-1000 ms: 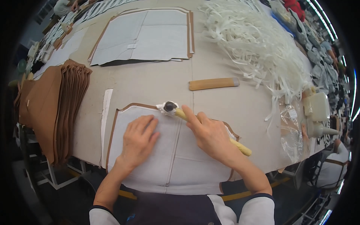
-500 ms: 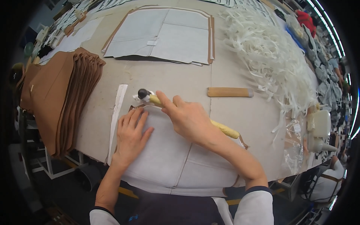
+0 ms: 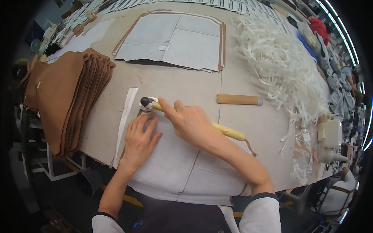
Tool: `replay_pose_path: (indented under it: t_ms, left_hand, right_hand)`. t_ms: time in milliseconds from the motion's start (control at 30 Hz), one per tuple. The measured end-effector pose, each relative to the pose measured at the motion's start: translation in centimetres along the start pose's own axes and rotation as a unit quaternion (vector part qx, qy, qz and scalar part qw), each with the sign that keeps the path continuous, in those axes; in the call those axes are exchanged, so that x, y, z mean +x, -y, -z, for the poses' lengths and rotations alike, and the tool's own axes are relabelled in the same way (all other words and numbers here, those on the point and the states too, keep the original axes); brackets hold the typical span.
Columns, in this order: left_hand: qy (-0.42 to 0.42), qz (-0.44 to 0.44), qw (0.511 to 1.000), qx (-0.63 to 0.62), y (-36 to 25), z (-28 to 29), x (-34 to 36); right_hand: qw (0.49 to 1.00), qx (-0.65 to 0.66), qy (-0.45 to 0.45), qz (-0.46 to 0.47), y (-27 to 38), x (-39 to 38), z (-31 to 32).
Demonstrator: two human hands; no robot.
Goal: Folding and hammering the edges of leather pieces for bag or wallet construction.
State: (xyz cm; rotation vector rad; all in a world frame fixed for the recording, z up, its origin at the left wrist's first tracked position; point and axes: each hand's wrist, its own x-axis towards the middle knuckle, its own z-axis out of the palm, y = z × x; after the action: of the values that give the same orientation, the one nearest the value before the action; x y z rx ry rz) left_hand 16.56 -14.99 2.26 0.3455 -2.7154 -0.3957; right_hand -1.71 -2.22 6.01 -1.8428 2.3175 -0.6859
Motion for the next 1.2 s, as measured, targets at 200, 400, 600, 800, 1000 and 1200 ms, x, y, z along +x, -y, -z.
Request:
replay_pose_path:
  t_ms: [200,400,600,800,1000,1200]
  left_hand:
    - [-0.018,0.002,1.0,0.021,-0.9,-0.3,0.0]
    - [-0.02,0.009,1.0,-0.003,0.5,0.3,-0.4]
    - [-0.04,-0.006,0.995,-0.087,1.3,0.6,5.6]
    - [0.097,-0.025,0.986,-0.134,2.9,-0.3,8.9]
    - [0.145,-0.034,0.976,-0.158,3.4,2.3,6.9]
    - [0.018,-0.062,0.988,-0.141,6.3,17.4,8.4]
  right_hand:
    - [1.0,0.008,0.001,-0.025,-0.4,-1.7,-0.7]
    - [0.978,0.044,-0.106,-0.175,-3.0,-12.0,4.1]
    - [0.888,-0.164,-0.226,-0.364,-6.1,-27.3,6.4]
    - [0.893,-0.254,-0.215,-0.303,-7.8,-26.7,5.8]
    - [0.98,0.057,-0.1,-0.161,-4.9,-15.2,4.4]
    - [0.99,0.088,-0.11,0.029,-3.8,0.2,10.7]
